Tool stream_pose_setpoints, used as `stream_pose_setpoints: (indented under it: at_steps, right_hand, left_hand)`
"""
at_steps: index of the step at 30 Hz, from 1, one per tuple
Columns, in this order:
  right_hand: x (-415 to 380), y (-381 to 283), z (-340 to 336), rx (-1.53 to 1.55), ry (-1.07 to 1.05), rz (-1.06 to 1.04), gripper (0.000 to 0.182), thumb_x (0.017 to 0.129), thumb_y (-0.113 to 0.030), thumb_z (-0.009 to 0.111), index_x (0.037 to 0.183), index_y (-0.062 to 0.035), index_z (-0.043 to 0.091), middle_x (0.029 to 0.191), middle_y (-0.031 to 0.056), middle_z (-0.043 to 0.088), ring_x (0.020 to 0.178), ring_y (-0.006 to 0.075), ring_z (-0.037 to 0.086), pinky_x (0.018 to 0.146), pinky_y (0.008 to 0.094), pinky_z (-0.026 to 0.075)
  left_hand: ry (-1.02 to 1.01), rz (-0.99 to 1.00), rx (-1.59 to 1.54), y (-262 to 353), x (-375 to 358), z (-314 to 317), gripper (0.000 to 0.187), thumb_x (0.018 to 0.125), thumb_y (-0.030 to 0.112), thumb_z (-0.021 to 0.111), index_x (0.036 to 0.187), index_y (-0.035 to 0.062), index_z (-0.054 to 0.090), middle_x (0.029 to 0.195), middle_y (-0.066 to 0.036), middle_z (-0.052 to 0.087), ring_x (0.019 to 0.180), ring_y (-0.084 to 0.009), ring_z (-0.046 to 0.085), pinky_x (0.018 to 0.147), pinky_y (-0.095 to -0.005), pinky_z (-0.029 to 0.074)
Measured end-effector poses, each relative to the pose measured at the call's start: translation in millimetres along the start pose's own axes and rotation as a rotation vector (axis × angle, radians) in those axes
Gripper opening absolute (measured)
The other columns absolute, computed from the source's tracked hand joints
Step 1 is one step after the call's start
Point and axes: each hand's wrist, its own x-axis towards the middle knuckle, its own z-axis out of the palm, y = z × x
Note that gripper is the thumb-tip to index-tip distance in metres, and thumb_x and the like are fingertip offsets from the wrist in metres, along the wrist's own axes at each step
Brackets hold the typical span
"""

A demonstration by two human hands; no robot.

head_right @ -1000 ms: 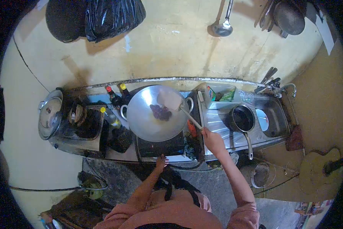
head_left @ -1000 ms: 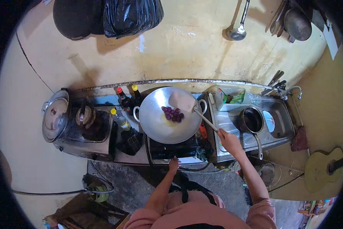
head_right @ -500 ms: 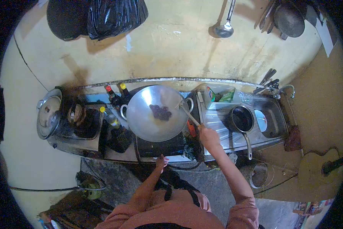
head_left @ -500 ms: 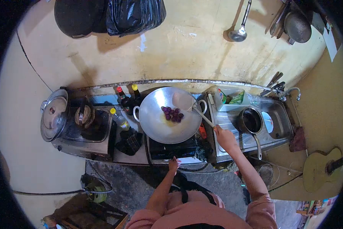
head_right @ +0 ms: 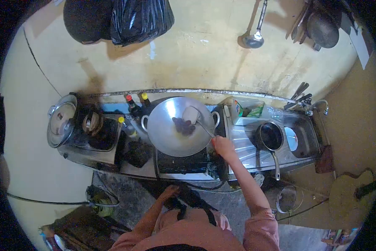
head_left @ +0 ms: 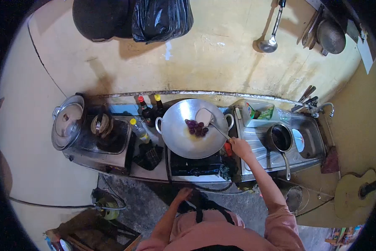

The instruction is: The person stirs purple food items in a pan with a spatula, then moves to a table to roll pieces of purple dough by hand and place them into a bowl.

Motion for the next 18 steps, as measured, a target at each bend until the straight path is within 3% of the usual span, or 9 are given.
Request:
stream_pose_setpoints:
  at_steps: [2, 3, 5, 6, 8, 10, 13, 18]
  right_hand:
    - [8, 3, 12, 0.088, -0.005, -0.053, 0.034, 0.087, -0.029, 0.038, 0.078, -0.0006, 0.056, 0.07, 0.0216, 0.059, 0.068, 0.0382, 0.058, 0.06, 0.0481, 0.044]
    - [11, 3, 14, 0.139, -0.01, -0.068, 0.036, 0.087, -0.029, 0.039, 0.075, 0.0001, 0.056, 0.07, 0.0214, 0.059, 0.068, 0.038, 0.058, 0.059, 0.0475, 0.044]
    - [15, 1, 13, 0.227, -0.107, -0.072, 0.037, 0.087, -0.03, 0.039, 0.072, 0.001, 0.055, 0.07, 0.0211, 0.058, 0.067, 0.0379, 0.057, 0.059, 0.0466, 0.044]
    - [17, -2, 11, 0.269, -0.196, -0.06, 0.037, 0.086, -0.03, 0.039, 0.073, 0.0012, 0.056, 0.07, 0.0209, 0.058, 0.067, 0.038, 0.057, 0.059, 0.0462, 0.044]
    - [15, -5, 12, 0.304, -0.273, -0.067, 0.037, 0.086, -0.03, 0.04, 0.075, 0.0005, 0.056, 0.069, 0.021, 0.058, 0.067, 0.0379, 0.057, 0.058, 0.046, 0.044]
    - [8, -4, 15, 0.284, -0.249, -0.101, 0.035, 0.086, -0.031, 0.041, 0.076, -0.001, 0.057, 0.068, 0.0215, 0.058, 0.066, 0.0376, 0.057, 0.058, 0.0464, 0.044]
    - [-21, -19, -11, 0.098, -0.033, -0.23, 0.032, 0.086, -0.031, 0.04, 0.084, -0.003, 0.057, 0.068, 0.0205, 0.059, 0.064, 0.0364, 0.058, 0.057, 0.0464, 0.045]
    - [-34, -18, -44, -0.106, -0.026, -0.08, 0.028, 0.086, -0.028, 0.039, 0.094, -0.0057, 0.054, 0.07, 0.0192, 0.06, 0.067, 0.0362, 0.059, 0.06, 0.0471, 0.046]
  left_hand:
    - [0.172, -0.181, 0.147, -22, -38, -13, 0.038, 0.077, 0.036, 0.058, 0.094, 0.002, 0.057, 0.075, -0.009, 0.061, 0.064, -0.0192, 0.059, 0.054, -0.0315, 0.048]
    - [0.244, 0.253, 0.663, -52, -52, -29, 0.035, 0.074, 0.031, 0.06, 0.093, 0.0017, 0.057, 0.074, -0.01, 0.061, 0.066, -0.0234, 0.059, 0.056, -0.0346, 0.048]
    - [0.154, 0.524, 1.332, -119, -85, -59, 0.029, 0.07, 0.023, 0.061, 0.089, 0.002, 0.059, 0.074, -0.012, 0.06, 0.069, -0.0304, 0.058, 0.06, -0.0403, 0.048]
    - [-0.001, 0.336, 1.483, -143, -104, -73, 0.026, 0.069, 0.022, 0.06, 0.087, 0.0026, 0.059, 0.073, -0.012, 0.06, 0.07, -0.0333, 0.058, 0.061, -0.0429, 0.048]
    - [-0.111, 0.398, 1.311, -178, -141, -95, 0.021, 0.076, 0.022, 0.053, 0.082, 0.0032, 0.06, 0.074, -0.012, 0.062, 0.067, -0.0287, 0.059, 0.061, -0.039, 0.048]
    - [0.191, -0.525, 0.344, -182, -169, -83, 0.025, 0.082, 0.025, 0.046, 0.083, 0.0038, 0.058, 0.077, -0.01, 0.063, 0.063, -0.0233, 0.061, 0.057, -0.0352, 0.049]
    - [0.427, -0.69, 0.079, -169, -211, -69, 0.029, 0.085, 0.027, 0.042, 0.089, 0.0023, 0.056, 0.079, -0.009, 0.064, 0.06, -0.0197, 0.061, 0.054, -0.0332, 0.048]
    - [0.462, -0.61, 0.031, -170, -214, -60, 0.028, 0.085, 0.025, 0.042, 0.092, 0.0013, 0.055, 0.077, -0.012, 0.063, 0.058, -0.0195, 0.061, 0.05, -0.0335, 0.048]
